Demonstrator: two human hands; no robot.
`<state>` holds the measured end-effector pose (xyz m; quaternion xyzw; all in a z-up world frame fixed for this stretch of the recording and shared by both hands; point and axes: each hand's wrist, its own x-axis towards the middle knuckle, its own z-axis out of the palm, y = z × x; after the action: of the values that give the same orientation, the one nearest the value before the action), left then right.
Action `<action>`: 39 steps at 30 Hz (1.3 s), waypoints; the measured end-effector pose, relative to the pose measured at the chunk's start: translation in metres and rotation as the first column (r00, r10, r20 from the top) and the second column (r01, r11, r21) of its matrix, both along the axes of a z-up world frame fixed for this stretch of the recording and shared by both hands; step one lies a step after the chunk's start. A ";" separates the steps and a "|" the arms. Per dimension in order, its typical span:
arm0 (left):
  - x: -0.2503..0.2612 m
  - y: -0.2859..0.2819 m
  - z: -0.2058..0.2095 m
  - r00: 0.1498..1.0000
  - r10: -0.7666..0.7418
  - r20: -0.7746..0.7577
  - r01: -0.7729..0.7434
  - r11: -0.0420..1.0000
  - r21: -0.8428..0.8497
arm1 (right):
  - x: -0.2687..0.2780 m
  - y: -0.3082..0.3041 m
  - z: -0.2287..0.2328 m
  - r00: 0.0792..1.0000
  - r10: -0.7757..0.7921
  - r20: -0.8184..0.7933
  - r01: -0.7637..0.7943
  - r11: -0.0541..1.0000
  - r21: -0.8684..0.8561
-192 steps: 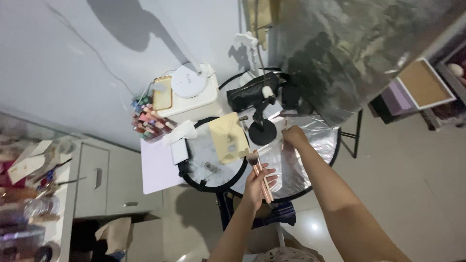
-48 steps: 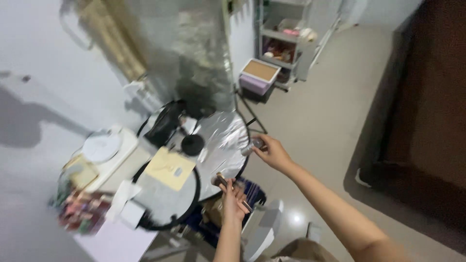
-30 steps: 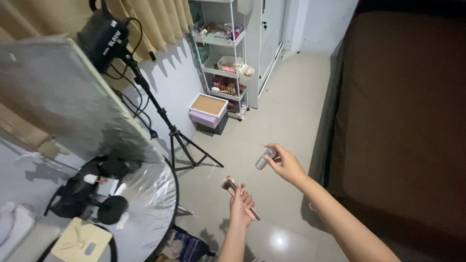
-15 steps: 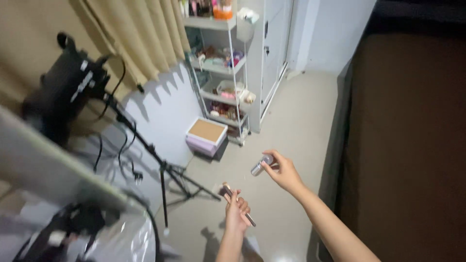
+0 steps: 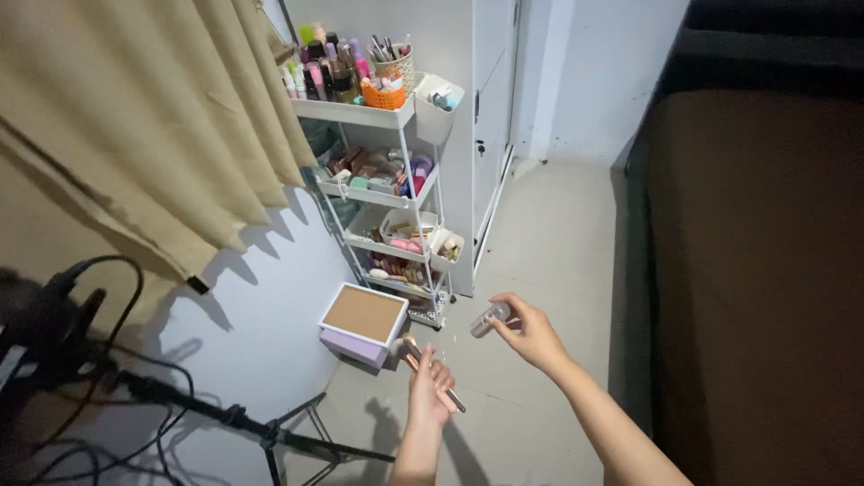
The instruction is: Organize various household items in a bedroom, including folding cloth, tidying a makeup desk, and putting items away in drawers and wardrobes.
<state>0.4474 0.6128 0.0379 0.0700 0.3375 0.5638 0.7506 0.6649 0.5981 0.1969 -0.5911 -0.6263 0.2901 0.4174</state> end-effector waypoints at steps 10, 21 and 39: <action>0.004 0.175 -0.076 0.981 0.141 0.132 -0.121 0.982 -0.148 | 0.056 0.197 -0.031 0.995 0.087 0.042 -0.080 0.985 -0.154; -0.003 0.325 0.035 0.967 0.253 0.003 -0.253 0.967 0.004 | -0.019 0.414 0.115 0.743 0.571 0.349 -0.636 0.765 0.102; -0.117 0.526 0.119 0.987 0.142 -0.069 -0.106 0.920 0.377 | -0.199 0.662 0.194 0.496 0.060 0.866 -0.634 0.707 0.313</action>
<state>0.3308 1.1386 0.1566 0.2162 0.2637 0.6600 0.6694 0.4659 1.2601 0.3907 -0.3402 -0.9126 -0.1426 0.1763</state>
